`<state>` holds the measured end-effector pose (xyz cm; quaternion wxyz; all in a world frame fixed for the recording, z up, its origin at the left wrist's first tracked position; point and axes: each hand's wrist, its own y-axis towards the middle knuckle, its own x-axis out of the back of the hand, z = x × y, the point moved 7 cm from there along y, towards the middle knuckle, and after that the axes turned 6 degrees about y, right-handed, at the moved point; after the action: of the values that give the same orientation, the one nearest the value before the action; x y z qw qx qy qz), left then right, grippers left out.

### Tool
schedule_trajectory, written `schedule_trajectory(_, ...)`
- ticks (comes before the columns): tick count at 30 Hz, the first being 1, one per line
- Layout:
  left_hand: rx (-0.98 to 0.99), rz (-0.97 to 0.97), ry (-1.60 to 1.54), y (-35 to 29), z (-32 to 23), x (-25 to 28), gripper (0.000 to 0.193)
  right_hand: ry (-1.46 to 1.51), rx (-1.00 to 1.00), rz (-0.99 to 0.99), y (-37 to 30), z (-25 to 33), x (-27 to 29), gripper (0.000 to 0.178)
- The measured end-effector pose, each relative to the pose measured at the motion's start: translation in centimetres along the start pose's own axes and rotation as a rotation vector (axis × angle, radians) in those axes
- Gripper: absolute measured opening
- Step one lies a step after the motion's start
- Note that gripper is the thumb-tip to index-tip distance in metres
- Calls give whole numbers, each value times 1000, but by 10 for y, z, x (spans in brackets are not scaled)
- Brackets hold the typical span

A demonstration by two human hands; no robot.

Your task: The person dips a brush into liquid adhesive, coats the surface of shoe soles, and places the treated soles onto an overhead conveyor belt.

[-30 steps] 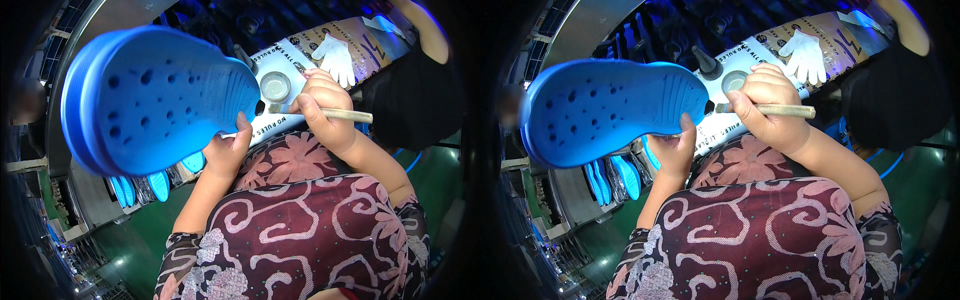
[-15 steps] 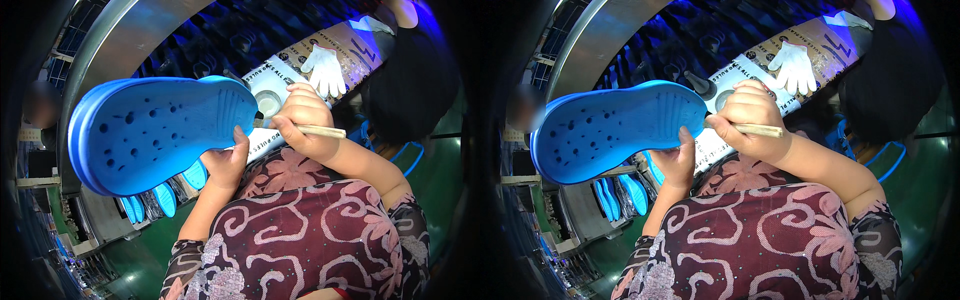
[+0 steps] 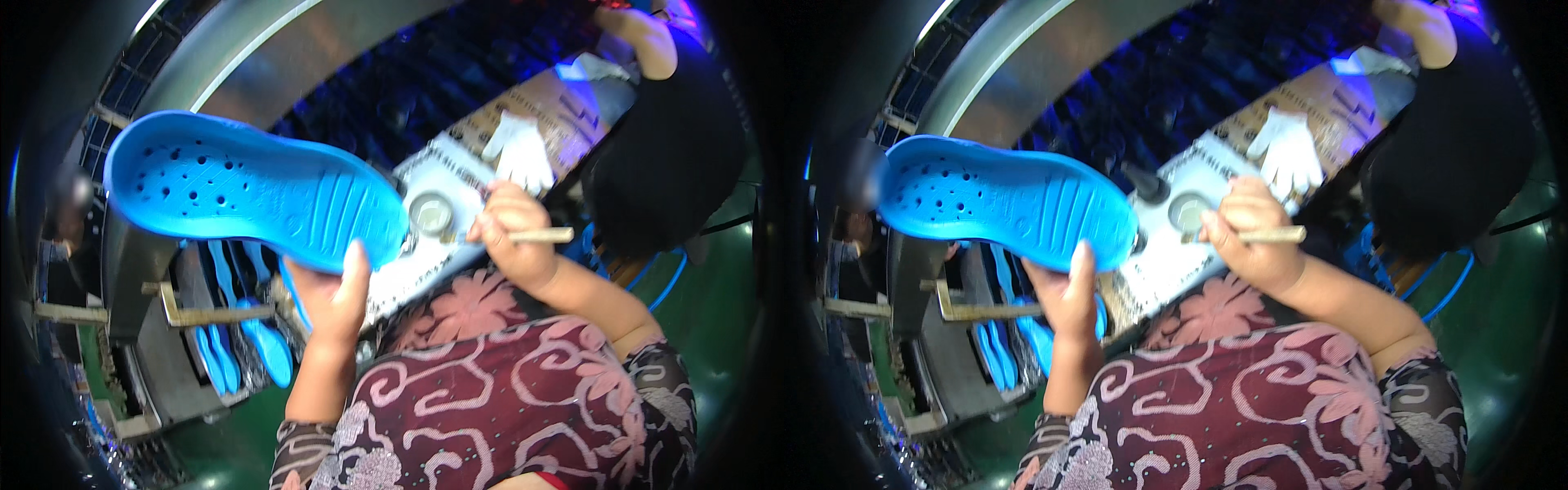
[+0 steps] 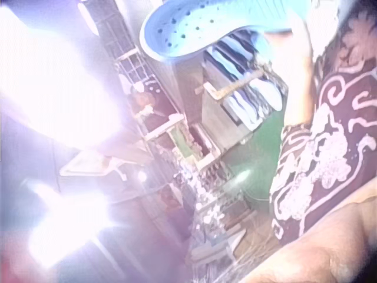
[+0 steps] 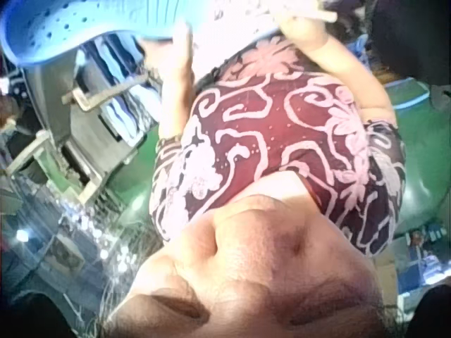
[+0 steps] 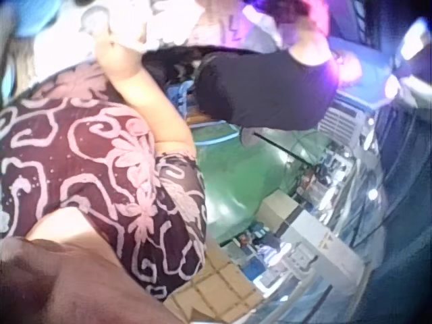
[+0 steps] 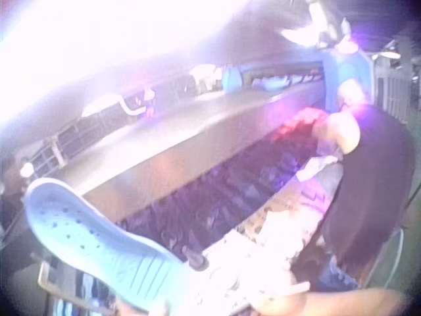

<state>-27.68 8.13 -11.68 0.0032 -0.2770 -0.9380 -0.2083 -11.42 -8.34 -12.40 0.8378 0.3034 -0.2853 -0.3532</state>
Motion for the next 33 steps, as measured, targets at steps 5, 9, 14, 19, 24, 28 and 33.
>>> schedule_trajectory(5,515,544,-323,-1,-29,-24,73,-31,-55,-88,-20,-20,21,25)
schedule_trajectory(9,374,816,-445,31,-55,-105,77,4,-133,-96,-27,-29,38,23)
schedule_trajectory(14,625,585,-968,203,-94,-226,68,76,-297,-112,-31,-45,38,27)
schedule_trajectory(19,530,447,-986,202,-112,-253,53,55,-333,-155,-39,-61,50,27)
schedule_trajectory(24,469,706,-593,93,0,-149,45,103,-451,-150,-53,-73,48,27)
schedule_trajectory(28,673,289,-117,34,86,-9,33,270,-595,-113,-57,-89,22,31)
schedule_trajectory(33,205,-62,1131,-105,164,215,36,389,-717,-99,-61,-90,-7,30)
